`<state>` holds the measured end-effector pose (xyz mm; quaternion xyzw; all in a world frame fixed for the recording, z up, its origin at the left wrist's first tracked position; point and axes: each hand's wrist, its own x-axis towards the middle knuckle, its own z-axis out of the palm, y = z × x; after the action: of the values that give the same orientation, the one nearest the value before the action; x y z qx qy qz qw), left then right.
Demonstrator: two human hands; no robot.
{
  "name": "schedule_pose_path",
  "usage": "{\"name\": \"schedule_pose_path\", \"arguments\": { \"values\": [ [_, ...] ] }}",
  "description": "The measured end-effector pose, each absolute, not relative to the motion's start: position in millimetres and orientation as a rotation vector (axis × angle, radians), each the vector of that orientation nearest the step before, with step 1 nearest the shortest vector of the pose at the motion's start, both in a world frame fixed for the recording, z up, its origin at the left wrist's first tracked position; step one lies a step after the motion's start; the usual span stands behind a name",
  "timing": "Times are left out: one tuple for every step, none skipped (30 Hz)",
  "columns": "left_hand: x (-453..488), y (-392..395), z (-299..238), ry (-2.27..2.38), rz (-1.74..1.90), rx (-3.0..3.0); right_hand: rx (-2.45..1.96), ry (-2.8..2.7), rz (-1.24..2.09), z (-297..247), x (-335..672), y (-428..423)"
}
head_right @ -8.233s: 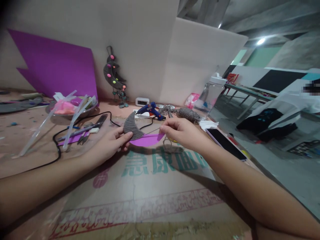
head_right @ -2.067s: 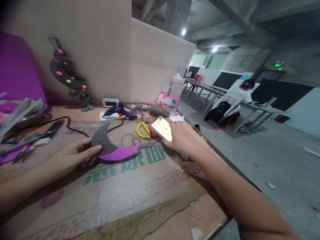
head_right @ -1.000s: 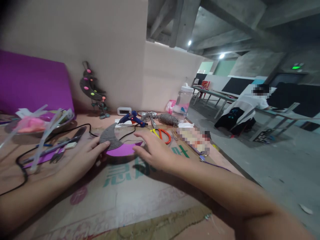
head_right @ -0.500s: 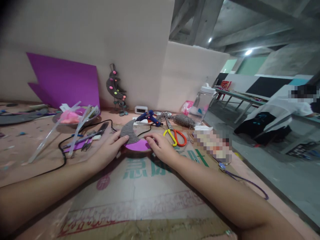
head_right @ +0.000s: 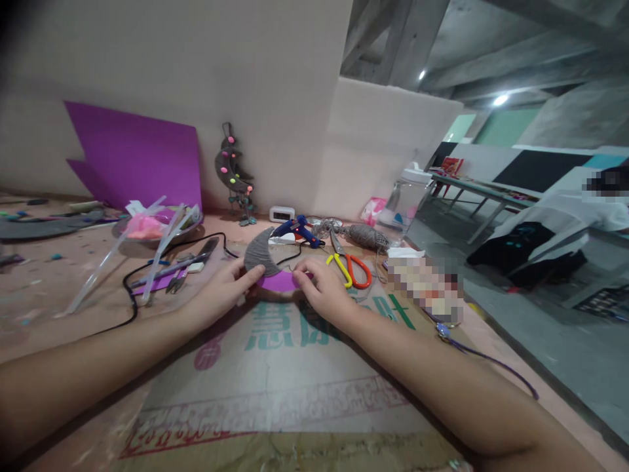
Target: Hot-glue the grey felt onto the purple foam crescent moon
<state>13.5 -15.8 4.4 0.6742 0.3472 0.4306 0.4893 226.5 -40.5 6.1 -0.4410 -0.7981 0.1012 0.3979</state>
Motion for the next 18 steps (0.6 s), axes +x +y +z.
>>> {"name": "schedule_pose_path", "arguments": {
  "values": [
    [13.4,-15.4,4.1,0.851,1.034,1.64,-1.118,-2.023,0.253,5.4,226.9,-40.4],
    [13.2,-15.1,3.4,0.858,1.023,1.64,-1.121,-2.024,0.252,4.6,227.2,-40.1],
    [12.9,-14.6,2.4,0.867,1.017,1.64,-1.126,-2.023,0.254,3.9,227.3,-39.8],
    [12.7,-14.1,1.1,0.872,1.01,1.641,-1.132,-2.024,0.258,3.4,227.2,-39.4],
    [12.6,-13.6,-0.1,0.875,1.006,1.641,-1.139,-2.024,0.262,3.1,227.1,-39.2],
    [12.6,-13.2,-1.3,0.872,1.003,1.638,-1.147,-2.024,0.268,3.0,226.8,-39.0],
    [12.7,-12.8,-2.2,0.865,1.0,1.633,-1.157,-2.019,0.278,3.1,226.6,-39.0],
    [12.9,-12.6,-2.6,0.858,0.996,1.628,-1.17,-2.006,0.291,3.6,226.4,-39.2],
    [13.2,-12.4,-2.7,0.853,0.995,1.624,-1.183,-1.981,0.303,4.3,226.3,-39.7],
    [13.5,-12.3,-2.4,0.854,0.997,1.622,-1.196,-1.94,0.312,5.4,226.4,-40.4],
    [13.7,-12.3,-1.9,0.861,0.996,1.624,-1.207,-1.885,0.318,6.7,226.7,-41.3],
    [13.8,-12.2,-1.2,0.873,0.991,1.628,-1.213,-1.824,0.32,8.2,227.2,-42.2],
    [13.9,-12.1,-0.6,0.887,0.983,1.63,-1.212,-1.766,0.32,9.5,227.8,-42.9],
    [13.8,-11.9,-0.1,0.896,0.968,1.628,-1.208,-1.717,0.325,10.6,228.4,-43.4],
    [13.8,-11.8,0.1,0.898,0.952,1.62,-1.201,-1.677,0.341,11.1,229.0,-43.4],
    [13.8,-11.6,0.3,0.896,0.935,1.604,-1.188,-1.645,0.368,10.9,229.6,-42.7],
    [13.8,-11.7,0.3,0.89,0.922,1.581,-1.173,-1.62,0.402,10.0,230.1,-41.5],
    [13.9,-11.9,0.5,0.884,0.91,1.552,-1.155,-1.602,0.44,8.3,230.3,-39.7]
  ]
}}
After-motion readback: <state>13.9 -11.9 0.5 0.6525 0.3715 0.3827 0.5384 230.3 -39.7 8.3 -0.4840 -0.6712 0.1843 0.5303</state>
